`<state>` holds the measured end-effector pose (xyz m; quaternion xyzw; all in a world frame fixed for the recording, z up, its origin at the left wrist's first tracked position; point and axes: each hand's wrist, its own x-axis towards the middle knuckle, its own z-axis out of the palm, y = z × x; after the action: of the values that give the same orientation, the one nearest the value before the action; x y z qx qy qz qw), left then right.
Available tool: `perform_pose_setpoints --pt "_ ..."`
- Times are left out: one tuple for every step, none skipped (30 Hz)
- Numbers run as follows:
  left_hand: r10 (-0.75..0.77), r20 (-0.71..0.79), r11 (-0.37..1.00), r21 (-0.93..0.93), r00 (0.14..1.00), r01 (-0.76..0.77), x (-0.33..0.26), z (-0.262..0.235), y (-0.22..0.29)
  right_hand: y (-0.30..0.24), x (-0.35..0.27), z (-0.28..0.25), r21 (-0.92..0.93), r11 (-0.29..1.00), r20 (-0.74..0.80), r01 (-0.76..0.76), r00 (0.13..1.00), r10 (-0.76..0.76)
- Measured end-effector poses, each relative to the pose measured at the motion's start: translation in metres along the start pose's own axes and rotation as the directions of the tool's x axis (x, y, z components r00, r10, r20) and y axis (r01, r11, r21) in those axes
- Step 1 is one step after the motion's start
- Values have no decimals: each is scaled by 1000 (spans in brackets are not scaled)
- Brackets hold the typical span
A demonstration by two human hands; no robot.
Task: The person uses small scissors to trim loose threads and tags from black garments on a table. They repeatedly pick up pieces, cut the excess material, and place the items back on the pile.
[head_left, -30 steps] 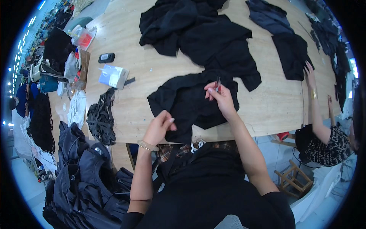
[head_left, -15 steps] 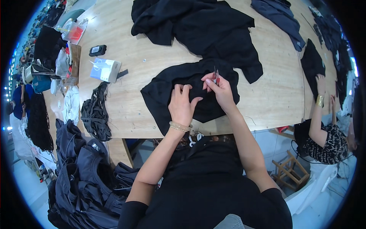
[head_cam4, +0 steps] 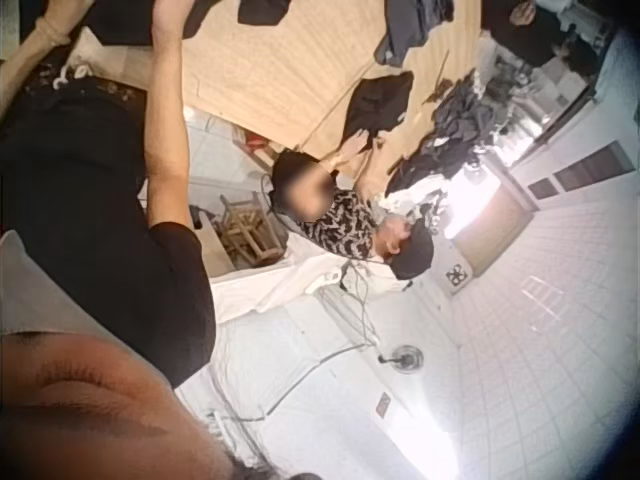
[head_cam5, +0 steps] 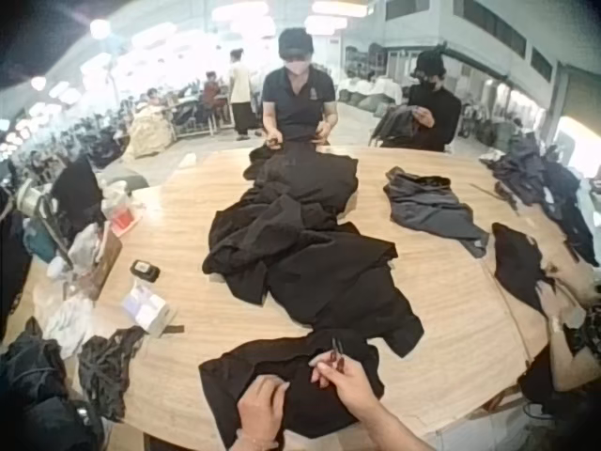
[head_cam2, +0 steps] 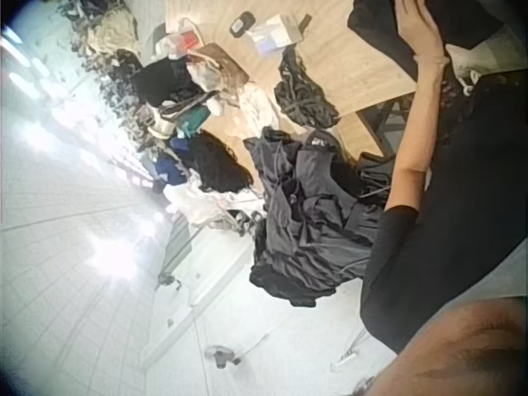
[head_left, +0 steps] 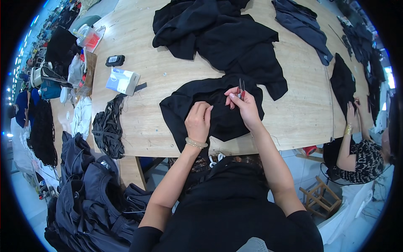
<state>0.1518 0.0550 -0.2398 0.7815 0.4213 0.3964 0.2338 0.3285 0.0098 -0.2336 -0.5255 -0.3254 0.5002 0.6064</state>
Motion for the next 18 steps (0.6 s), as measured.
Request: perform_pose_setpoints --pt "-59 10 997 -44 998 60 -1 -3 -2 -7 -2 2 5 1000 -3 -19 1000 19" --pt "-118 23 989 -87 993 120 -1 -5 -4 -14 -4 4 11 999 -5 -37 999 38" --pt "-155 71 979 -119 985 163 0 -9 -6 -24 -4 4 17 995 3 -100 995 100" --pt "-165 78 976 -131 983 174 1 -11 -7 -34 -6 4 25 986 17 -166 986 166" --pt "-176 91 972 -141 980 187 2 -13 -8 -42 -8 4 34 971 28 -236 972 235" --pt "-187 103 968 -151 977 201 5 -15 -9 -50 -10 6 10 970 27 -242 970 242" --pt "-181 141 973 -117 973 198 8 -19 -8 -58 -12 7 -15 968 23 -252 967 252" --pt "-199 146 966 -139 969 220 11 -20 -7 -60 -12 6 -40 965 20 -261 965 262" --pt "-218 152 957 -161 964 242 13 -21 -6 -57 -11 1 -25 981 63 -192 979 194" --pt "-234 156 948 -182 960 261 16 -21 -6 -58 -10 2 -229 970 44 -81 995 93" --pt "-249 197 939 -191 948 286 18 -23 -5 -62 -10 4 -424 905 48 29 999 -10" --pt "-291 222 909 -240 931 342 20 -25 -3 -66 -11 6 -599 790 74 133 991 -111" --pt "-329 248 873 -289 911 394 24 -28 2 -72 -10 10 -625 765 58 152 987 -149" --pt "-364 275 831 -335 890 444 27 -30 5 -74 -9 12 -628 766 53 137 990 -134" --pt "-361 289 829 -335 887 447 28 -32 6 -74 -8 14 -631 766 48 123 992 -119" --pt "-354 303 829 -337 885 447 30 -34 6 -75 -6 15 -635 765 42 110 993 -107" --pt "-347 316 828 -338 883 447 32 -35 6 -76 -6 19 -609 789 40 82 997 -73" --pt "-349 319 819 -352 881 452 34 -37 8 -75 -7 26 -582 812 39 54 998 -38"
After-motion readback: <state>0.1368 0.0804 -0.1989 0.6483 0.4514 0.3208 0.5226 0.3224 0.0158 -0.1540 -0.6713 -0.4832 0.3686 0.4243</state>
